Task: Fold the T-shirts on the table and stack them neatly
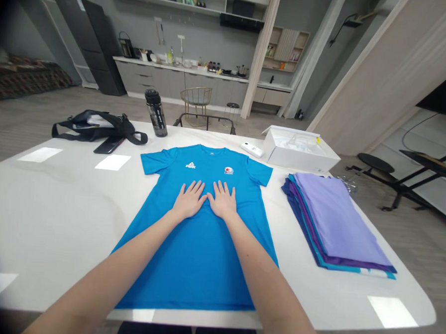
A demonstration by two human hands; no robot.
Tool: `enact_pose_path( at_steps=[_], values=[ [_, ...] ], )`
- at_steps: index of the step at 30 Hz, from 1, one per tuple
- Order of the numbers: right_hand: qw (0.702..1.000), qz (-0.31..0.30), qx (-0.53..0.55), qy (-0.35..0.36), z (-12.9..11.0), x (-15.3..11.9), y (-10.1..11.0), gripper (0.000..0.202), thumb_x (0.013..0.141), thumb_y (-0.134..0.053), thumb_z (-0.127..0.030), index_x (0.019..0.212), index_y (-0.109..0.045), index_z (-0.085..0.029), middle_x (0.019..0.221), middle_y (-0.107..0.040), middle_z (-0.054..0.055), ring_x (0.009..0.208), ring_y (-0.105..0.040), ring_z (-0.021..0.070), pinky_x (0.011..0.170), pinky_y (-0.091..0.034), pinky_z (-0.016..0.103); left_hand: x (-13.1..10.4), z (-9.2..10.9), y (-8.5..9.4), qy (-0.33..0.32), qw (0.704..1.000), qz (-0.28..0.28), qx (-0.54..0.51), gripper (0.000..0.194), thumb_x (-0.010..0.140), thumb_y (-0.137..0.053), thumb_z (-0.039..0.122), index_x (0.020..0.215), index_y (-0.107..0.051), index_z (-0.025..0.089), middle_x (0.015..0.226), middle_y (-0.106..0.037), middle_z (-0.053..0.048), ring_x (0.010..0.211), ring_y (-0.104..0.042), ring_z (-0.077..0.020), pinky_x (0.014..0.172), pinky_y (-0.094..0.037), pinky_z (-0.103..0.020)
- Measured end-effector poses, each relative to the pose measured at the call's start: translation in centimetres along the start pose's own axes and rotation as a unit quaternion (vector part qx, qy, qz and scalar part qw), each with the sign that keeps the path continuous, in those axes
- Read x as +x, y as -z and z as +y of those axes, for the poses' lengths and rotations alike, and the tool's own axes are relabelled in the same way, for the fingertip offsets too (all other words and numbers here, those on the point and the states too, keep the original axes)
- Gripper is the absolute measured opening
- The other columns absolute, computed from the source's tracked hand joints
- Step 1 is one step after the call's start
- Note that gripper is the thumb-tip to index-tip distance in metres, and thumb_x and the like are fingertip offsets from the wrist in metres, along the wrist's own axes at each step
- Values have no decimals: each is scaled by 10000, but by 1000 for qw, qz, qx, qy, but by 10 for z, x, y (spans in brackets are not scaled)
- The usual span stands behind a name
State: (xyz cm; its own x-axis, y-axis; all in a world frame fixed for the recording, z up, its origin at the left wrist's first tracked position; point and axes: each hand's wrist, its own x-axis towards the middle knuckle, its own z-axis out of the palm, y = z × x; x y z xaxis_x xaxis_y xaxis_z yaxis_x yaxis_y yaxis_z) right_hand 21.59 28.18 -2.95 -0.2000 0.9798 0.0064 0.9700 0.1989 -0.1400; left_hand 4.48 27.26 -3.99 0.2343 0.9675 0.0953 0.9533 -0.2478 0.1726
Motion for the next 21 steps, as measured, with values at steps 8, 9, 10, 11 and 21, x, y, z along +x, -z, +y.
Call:
enact_pose_path(
  at_steps=[8, 9, 10, 11, 21],
  values=[
    [999, 31, 3, 4, -14, -82, 9, 656, 1051, -225, -570, 1630, -277, -267, 1696, -200, 57, 1573, -148, 285, 1238, -88, 625, -87, 19, 15, -30, 999, 6, 18, 639, 1034, -201, 559, 1626, -259, 328, 1676, -260, -8, 1573, -191, -231, 1286, -152, -515],
    [999, 36, 3, 3, -14, -91, 10, 660, 1049, -234, -571, 1634, -265, -269, 1698, -187, 53, 1575, -137, 287, 1238, -88, 628, -95, 20, 18, -28, 999, 7, 18, 634, 1033, -209, 557, 1629, -243, 341, 1677, -252, 2, 1574, -184, -227, 1288, -159, -506],
    [999, 37, 3, 1, -14, -100, 12, 664, 1047, -240, -575, 1638, -252, -272, 1700, -176, 48, 1576, -129, 287, 1238, -89, 631, -102, 20, 21, -26, 999, 9, 19, 633, 1033, -214, 556, 1630, -231, 349, 1679, -244, 7, 1574, -181, -225, 1288, -164, -501],
    [999, 36, 4, -1, -14, -108, 14, 669, 1045, -240, -581, 1640, -243, -276, 1702, -168, 41, 1577, -124, 286, 1238, -93, 633, -108, 21, 23, -24, 999, 11, 20, 634, 1033, -214, 556, 1632, -224, 349, 1681, -235, 7, 1574, -180, -226, 1288, -168, -501],
    [999, 28, 12, -36, 6, -177, 18, 695, 1025, -273, -635, 1641, -232, -315, 1712, -103, 12, 1579, -99, 319, 1224, -126, 667, -168, 29, 30, -23, 999, -4, 22, 677, 1018, -189, 619, 1636, -204, 342, 1693, -178, -5, 1583, -131, -265, 1285, -135, -574]
  ],
)
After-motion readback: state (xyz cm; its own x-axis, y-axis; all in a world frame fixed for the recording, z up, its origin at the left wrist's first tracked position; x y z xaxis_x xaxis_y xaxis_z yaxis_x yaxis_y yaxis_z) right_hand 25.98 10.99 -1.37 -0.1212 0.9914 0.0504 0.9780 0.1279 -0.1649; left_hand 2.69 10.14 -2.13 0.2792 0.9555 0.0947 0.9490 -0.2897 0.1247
